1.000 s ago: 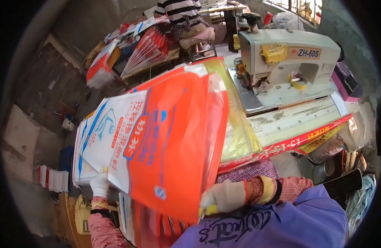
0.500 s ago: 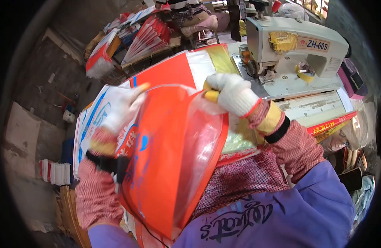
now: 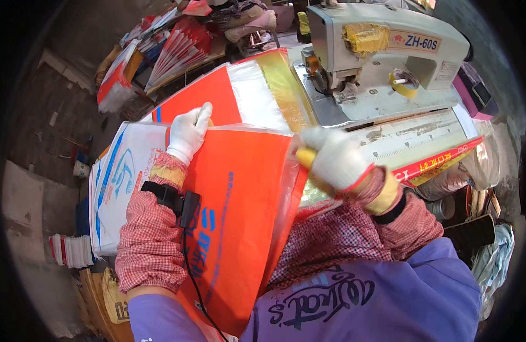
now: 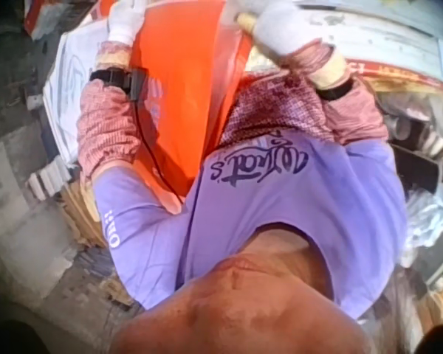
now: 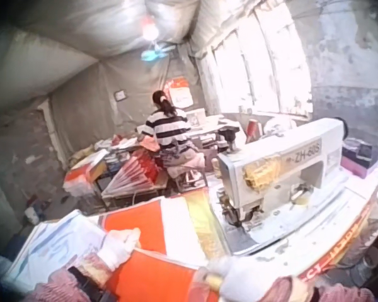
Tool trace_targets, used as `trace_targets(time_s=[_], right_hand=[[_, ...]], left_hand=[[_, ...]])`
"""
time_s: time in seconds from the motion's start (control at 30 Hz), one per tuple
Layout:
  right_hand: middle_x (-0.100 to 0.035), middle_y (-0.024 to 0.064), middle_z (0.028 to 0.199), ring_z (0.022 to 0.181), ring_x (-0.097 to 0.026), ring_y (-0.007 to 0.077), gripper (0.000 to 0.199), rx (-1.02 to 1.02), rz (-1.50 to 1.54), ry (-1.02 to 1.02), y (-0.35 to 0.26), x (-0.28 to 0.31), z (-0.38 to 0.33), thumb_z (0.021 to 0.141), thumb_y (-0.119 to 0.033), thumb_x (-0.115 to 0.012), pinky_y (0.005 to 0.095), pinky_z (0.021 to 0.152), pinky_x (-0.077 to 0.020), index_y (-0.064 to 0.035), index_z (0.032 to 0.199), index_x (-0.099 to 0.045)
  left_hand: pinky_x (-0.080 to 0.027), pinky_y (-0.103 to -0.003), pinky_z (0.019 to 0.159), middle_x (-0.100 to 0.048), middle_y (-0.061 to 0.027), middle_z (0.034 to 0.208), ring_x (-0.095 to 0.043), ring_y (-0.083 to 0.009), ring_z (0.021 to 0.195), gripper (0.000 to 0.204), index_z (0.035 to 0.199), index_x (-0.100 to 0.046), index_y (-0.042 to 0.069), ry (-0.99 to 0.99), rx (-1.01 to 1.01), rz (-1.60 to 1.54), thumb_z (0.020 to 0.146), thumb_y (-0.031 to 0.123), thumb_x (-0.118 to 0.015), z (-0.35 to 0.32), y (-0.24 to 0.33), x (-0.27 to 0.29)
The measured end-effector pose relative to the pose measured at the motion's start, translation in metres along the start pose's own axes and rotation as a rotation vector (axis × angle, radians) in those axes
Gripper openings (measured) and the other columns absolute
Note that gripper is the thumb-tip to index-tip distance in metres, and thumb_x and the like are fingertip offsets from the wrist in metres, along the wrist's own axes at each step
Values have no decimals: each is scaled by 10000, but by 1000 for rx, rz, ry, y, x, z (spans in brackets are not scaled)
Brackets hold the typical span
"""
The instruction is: Folding and stacking large plastic fertilizer bags at a sewing workstation.
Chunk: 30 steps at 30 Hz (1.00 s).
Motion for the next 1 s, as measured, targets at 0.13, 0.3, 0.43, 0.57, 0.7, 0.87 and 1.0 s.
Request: trace_targets(time_s=[0.13, 0.3, 0.43, 0.57, 0.7, 0.87, 1.0], right_hand=[[-582, 143, 731, 691, -581, 325, 82, 203, -492, -6, -15, -6, -6, 717, -112, -548, 418, 607, -462, -62, 778, -569], [-598, 117, 817, 765, -584, 295, 186, 321, -333, 227, -35, 5, -30, 690, -120, -600, 361, 660, -476, -73, 870, -601], [-574, 105, 824, 764, -578, 277, 167, 74, -280, -122, -11, -107, -31, 736, -130, -560, 371, 648, -470, -93, 899, -562], [-579, 103, 870, 773, -586, 267, 185, 248, -289, -100, -51, -132, -18, 762, -121, -528, 364, 662, -474, -97, 942, -563], [-585, 102, 916, 782, -594, 258, 208, 473, -231, -103, -119, -147, 40, 788, -112, -496, 358, 676, -479, -101, 984, -565], [-592, 100, 974, 794, -604, 246, 243, 688, -161, -166, -57, -97, -13, 821, -100, -457, 349, 693, -484, -106, 1037, -567], [-597, 98, 1020, 803, -612, 237, 274, 828, -149, -210, 8, -39, -34, 847, -91, -425, 343, 707, -488, -110, 1080, -568]], left_hand=[[-436, -392, 614, -565, -182, 647, -569, -351, 675, 488, 703, -592, 32, 3, 13, 83, 881, 456, -427, -4, -1, -7], [-435, -400, 625, -574, -182, 667, -570, -356, 700, 483, 704, -599, 43, 113, 39, 69, 879, 460, -427, 2, 1, 7], [-437, -414, 634, -580, -161, 662, -572, -352, 704, 471, 697, -597, 68, 147, -10, 65, 879, 462, -415, -1, 19, 9], [-434, -425, 620, -576, -155, 659, -573, -347, 690, 434, 731, -594, 82, 157, -99, 132, 866, 465, -442, -6, 40, 8], [-447, -383, 689, -598, -153, 803, -572, -333, 786, 291, 805, -598, 56, 184, -330, 170, 849, 329, -506, -41, 86, 27], [-438, -376, 807, -591, -136, 989, -559, -308, 902, 169, 872, -609, 15, 187, -496, -40, 772, 149, -588, -164, 136, 43], [-438, -352, 814, -573, -130, 1064, -567, -230, 949, 147, 906, -609, 12, 298, -164, 49, 769, 53, -574, -283, 108, 78]])
Point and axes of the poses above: each hand's wrist, its own z-axis towards the middle knuckle, its own x-axis out of the back of the hand, y = z × x, the point moved 5 cm from there along z, towards the middle knuckle
